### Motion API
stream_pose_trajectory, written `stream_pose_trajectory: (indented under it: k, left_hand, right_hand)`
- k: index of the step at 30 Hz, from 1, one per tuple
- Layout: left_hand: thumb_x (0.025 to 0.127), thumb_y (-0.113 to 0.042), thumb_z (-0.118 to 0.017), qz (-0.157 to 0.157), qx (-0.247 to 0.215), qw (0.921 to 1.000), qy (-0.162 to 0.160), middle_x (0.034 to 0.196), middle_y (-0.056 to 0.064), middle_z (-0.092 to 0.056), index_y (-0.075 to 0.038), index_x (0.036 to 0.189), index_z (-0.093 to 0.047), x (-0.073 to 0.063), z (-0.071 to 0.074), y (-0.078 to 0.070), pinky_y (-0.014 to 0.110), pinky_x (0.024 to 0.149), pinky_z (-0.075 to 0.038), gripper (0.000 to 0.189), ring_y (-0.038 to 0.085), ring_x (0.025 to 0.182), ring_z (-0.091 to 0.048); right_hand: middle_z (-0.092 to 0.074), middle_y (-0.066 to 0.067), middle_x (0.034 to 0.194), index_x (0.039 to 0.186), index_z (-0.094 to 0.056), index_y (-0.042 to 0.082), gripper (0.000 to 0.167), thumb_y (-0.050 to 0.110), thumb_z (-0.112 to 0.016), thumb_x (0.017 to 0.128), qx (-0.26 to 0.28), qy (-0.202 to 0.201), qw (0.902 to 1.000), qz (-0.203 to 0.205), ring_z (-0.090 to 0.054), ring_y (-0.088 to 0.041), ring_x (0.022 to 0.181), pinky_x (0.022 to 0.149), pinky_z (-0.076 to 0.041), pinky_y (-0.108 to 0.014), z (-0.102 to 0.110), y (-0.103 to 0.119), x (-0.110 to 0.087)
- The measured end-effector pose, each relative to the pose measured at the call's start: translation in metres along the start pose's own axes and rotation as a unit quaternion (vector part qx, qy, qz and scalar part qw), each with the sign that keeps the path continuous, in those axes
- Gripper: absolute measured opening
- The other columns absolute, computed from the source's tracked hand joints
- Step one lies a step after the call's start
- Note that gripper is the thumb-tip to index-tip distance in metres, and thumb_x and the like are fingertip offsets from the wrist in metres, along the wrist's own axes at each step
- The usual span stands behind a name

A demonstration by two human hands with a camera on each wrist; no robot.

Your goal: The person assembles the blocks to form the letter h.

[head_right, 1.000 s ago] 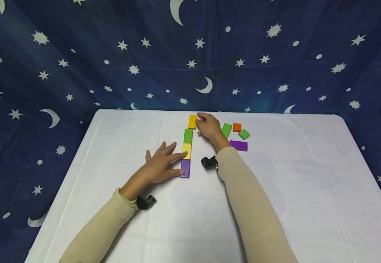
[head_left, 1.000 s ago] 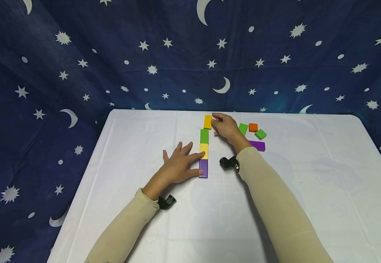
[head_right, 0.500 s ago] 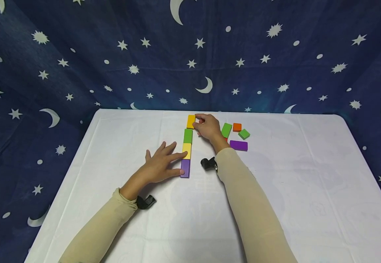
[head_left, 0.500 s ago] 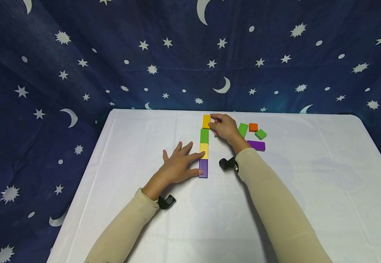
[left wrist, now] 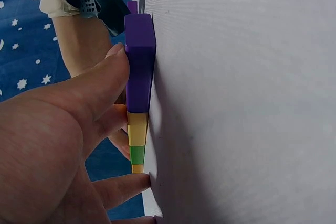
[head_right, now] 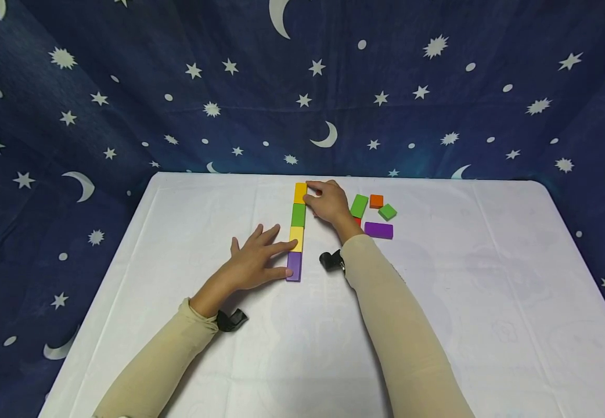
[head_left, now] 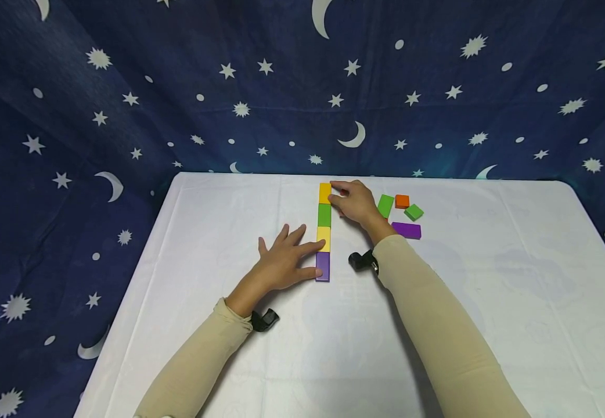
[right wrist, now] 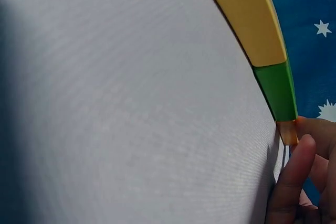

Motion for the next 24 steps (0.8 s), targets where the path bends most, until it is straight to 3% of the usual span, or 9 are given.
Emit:
stream_pose_trajectory:
  k: [24]
  left_hand:
    - [0.09,-0.061,-0.069,0.002,0.003,1.0,0.0,0.171,0.008,-0.024,-0.043,0.15,-0.049,0.0003,-0.0004,0.0007,0.087,0.107,-0.005,0.066,0.044,0.158,-0.011]
  right_hand:
    - [-0.055,-0.01,0.13,0.149,-0.055,0.025,0.052,0.035,-0.065,0.098,0.003,-0.002,0.9999,-0.012,-0.05,-0.028,0.12,0.111,-0.042,-0.046,-0.0011,-0.0006,-0.0008]
Point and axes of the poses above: each hand's wrist, its own x-axis towards the middle knuckle, its own z-axis out of the back of the hand, y = z × x, the point moved 9 cm from there along x, towards the middle knuckle
